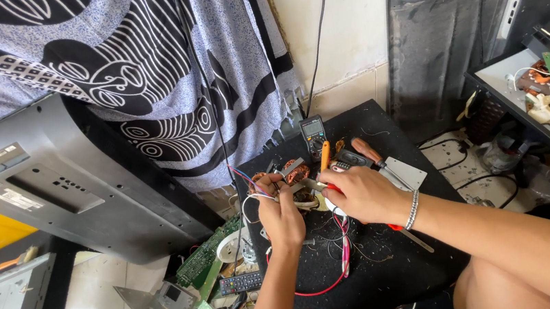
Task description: Repairing an electronic motor coil using a brush, pliers, and a multimeter for testing.
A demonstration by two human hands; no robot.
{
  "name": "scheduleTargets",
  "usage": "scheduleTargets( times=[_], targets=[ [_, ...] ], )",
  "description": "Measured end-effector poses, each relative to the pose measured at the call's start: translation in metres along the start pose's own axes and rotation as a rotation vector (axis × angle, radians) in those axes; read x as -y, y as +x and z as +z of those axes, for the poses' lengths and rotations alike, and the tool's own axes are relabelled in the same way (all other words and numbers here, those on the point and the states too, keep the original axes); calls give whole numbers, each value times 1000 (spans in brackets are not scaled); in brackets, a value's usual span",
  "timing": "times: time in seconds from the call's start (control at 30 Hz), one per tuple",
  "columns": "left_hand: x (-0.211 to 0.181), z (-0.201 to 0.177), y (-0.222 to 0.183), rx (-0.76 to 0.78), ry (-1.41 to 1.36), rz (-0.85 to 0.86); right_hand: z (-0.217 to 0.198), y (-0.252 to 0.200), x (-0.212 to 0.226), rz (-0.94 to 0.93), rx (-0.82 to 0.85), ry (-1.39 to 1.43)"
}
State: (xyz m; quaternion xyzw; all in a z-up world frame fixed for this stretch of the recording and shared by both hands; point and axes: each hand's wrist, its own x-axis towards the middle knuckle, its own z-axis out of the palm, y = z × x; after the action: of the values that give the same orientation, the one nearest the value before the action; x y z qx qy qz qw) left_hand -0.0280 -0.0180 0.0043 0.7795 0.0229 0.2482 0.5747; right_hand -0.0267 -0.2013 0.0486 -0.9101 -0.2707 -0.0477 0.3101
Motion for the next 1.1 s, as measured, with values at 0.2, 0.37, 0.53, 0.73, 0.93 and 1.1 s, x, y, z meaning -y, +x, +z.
scheduleTargets(
  times=[0.2, 0.37, 0.53, 0.73, 0.93, 1.1],
  targets=[
    [-2, 3, -2, -3, 58, 8, 5, 0, -5, -20, 48, -2],
    [1, 3, 0, 22, 68, 29, -9, 4, -4, -15, 12, -55],
    [-8, 2, -4, 81, 137, 31, 12, 11, -37, 66, -6, -233],
    [-9, 4, -3, 94, 170, 77, 4, 4, -27, 82, 60, -179],
    [-13, 6, -4, 90, 135, 70, -1, 3, -26, 79, 118, -137],
    [-11, 6, -3, 141, 173, 76, -8, 6, -21, 20, 41, -122]
  ],
)
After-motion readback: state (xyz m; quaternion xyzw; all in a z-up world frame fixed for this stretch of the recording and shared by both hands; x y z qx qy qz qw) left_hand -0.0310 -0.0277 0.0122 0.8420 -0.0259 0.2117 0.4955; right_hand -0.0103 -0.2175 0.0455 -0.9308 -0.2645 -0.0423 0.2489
